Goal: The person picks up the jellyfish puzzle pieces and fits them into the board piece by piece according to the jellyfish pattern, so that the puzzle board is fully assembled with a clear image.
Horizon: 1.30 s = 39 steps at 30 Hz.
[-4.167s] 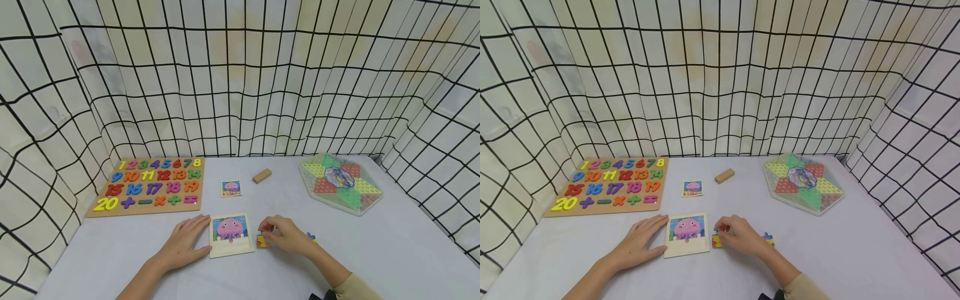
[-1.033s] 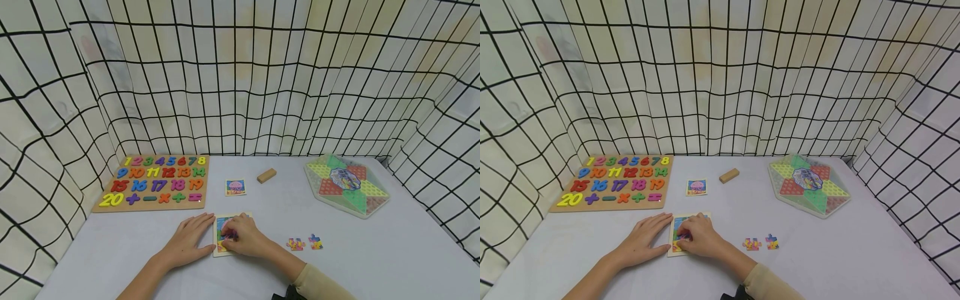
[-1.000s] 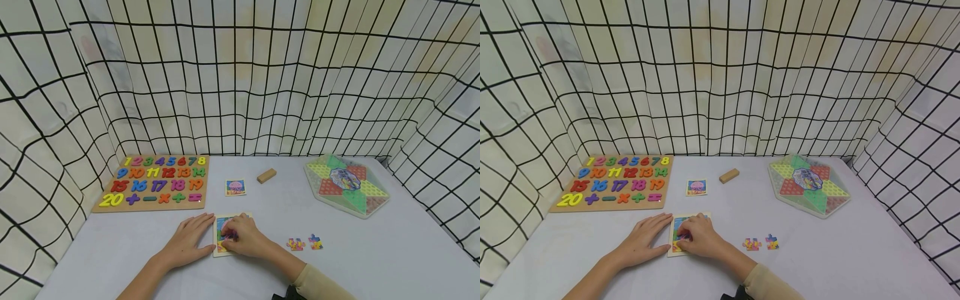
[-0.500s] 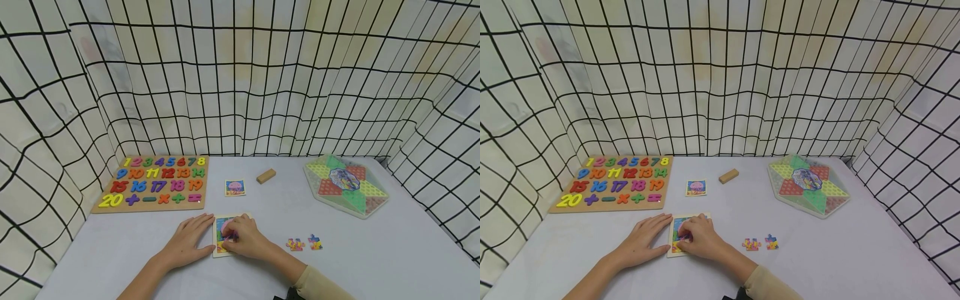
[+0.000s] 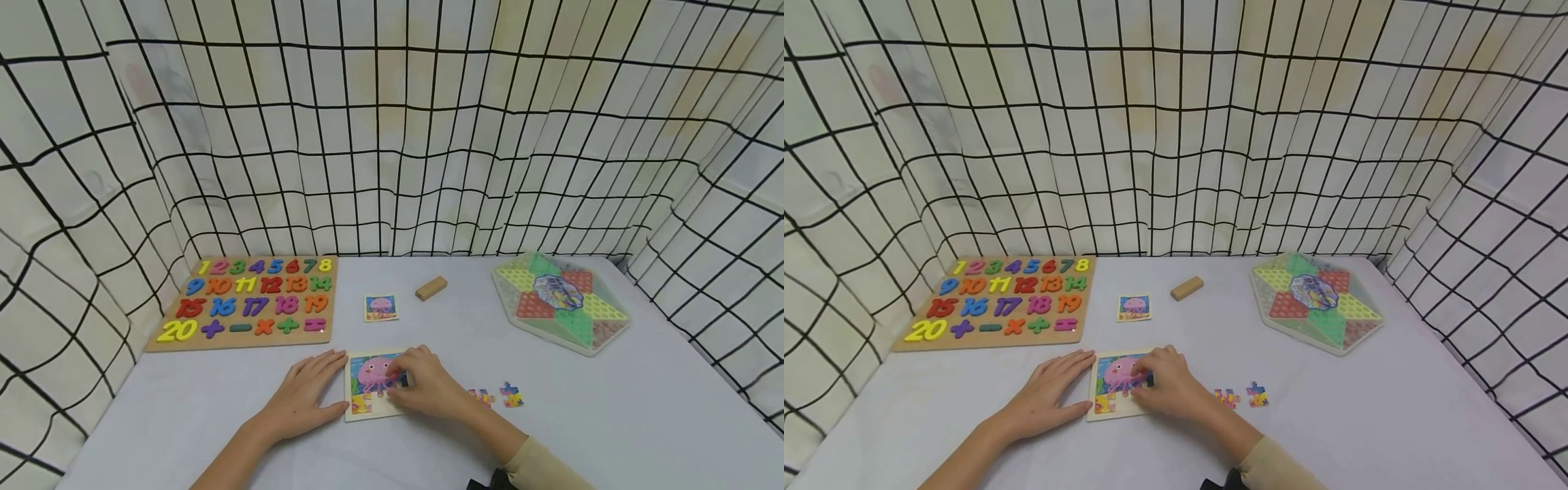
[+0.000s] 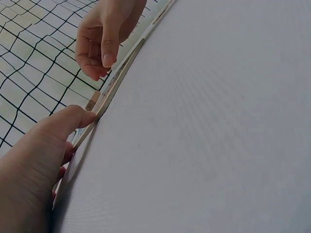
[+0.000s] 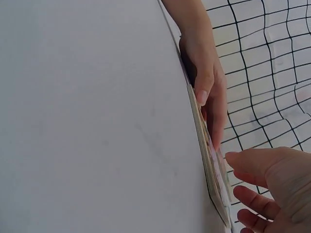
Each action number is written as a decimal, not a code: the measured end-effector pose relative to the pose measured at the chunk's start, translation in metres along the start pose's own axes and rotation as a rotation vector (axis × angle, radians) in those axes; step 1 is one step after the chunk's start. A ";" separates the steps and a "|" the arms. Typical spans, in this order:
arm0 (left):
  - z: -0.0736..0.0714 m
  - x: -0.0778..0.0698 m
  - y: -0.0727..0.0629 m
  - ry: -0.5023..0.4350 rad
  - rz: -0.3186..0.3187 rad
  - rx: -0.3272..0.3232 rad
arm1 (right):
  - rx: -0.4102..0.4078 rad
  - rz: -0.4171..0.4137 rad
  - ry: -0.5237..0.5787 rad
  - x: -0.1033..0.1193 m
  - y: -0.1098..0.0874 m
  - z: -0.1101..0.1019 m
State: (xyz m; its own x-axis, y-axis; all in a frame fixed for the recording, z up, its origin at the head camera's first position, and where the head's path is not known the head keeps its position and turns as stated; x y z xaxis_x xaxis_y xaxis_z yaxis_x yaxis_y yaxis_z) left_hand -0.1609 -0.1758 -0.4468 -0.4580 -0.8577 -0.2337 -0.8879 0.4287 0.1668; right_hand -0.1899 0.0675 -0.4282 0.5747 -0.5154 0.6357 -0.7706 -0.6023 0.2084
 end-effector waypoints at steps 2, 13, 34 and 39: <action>0.000 0.000 0.000 -0.002 -0.002 0.001 | -0.005 0.003 -0.001 -0.002 -0.004 -0.005; 0.000 -0.001 0.000 -0.011 -0.007 0.005 | -0.019 0.038 0.010 -0.019 -0.024 -0.027; 0.003 0.001 0.001 -0.003 -0.019 0.010 | -0.077 0.048 -0.015 -0.042 -0.062 -0.053; 0.002 0.001 0.001 -0.008 -0.017 0.009 | -0.092 0.005 -0.057 -0.051 -0.071 -0.058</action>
State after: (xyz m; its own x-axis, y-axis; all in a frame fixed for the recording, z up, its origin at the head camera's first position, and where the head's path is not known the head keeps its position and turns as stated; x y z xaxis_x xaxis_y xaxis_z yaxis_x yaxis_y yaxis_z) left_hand -0.1625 -0.1753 -0.4491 -0.4435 -0.8623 -0.2444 -0.8958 0.4171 0.1537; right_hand -0.1808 0.1714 -0.4326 0.5833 -0.5537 0.5944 -0.7942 -0.5424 0.2741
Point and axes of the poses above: each hand's wrist, its own y-axis towards the middle knuckle, its own z-axis out of the palm, x = y × z, the point moved 1 cm from there along y, towards the middle knuckle, and after that the axes turned 9 degrees about y, right-handed, at the moved point
